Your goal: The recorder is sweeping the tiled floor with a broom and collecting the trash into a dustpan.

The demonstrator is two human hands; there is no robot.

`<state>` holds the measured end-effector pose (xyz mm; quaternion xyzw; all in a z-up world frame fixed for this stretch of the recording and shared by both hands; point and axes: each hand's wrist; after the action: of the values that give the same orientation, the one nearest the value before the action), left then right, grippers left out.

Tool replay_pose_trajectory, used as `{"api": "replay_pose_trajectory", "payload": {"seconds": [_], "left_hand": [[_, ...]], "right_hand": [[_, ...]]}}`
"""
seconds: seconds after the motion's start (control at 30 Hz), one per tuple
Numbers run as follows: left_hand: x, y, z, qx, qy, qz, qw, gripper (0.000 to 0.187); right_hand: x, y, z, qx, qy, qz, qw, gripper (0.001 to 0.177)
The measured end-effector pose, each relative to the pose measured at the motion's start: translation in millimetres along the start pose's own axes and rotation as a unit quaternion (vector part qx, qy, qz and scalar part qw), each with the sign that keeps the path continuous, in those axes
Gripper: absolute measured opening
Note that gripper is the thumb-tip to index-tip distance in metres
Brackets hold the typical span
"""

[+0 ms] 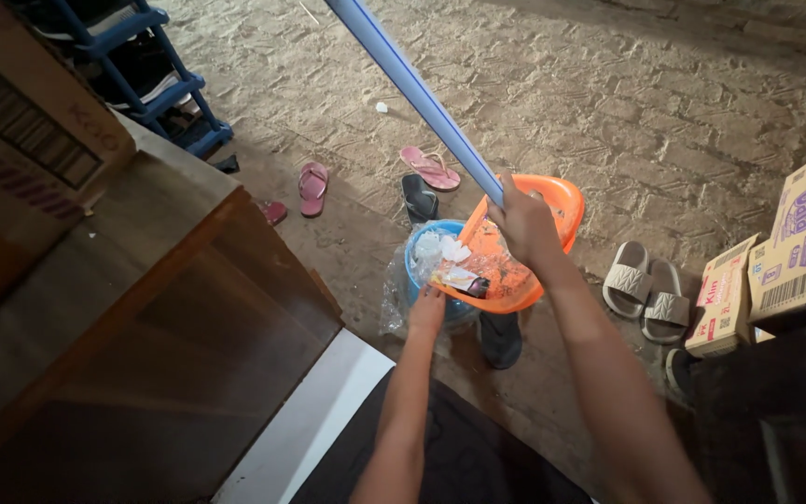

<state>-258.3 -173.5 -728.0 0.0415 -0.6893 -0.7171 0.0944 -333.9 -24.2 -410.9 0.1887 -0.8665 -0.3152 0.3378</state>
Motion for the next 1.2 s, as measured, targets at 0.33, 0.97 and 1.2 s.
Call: {"api": "replay_pose_trajectory", "payload": {"seconds": [0.33,0.97,1.2], "left_hand": [[-18.7,10.2,-8.5,-0.084,-0.065,-0.059,0.993,0.051],[-10.5,44.4,-21.3,-0.246,0.027,0.081,0.966,0.014],[-20.3,129.5,8.1,-0.205,-0.032,0.137,0.969,0.048]], "right_hand": [[4.0,12.7,-29.2,0.039,0.022,-0.05,0.998,0.027],[-15.9,36.3,-11.0,-0.028,0.035,-0.034,0.998,0.03],[-16.1,36.8,-11.3,-0.024,0.06,-0.014,0.998,0.042]]}}
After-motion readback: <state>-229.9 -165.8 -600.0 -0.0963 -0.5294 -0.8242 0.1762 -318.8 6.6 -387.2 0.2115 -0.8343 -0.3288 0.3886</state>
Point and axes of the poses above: each hand's wrist, its own x-axis towards the middle knuckle, its own y-axis out of the back of the hand, z = x × y, and after that the axes turned 14 degrees about x, right-handed
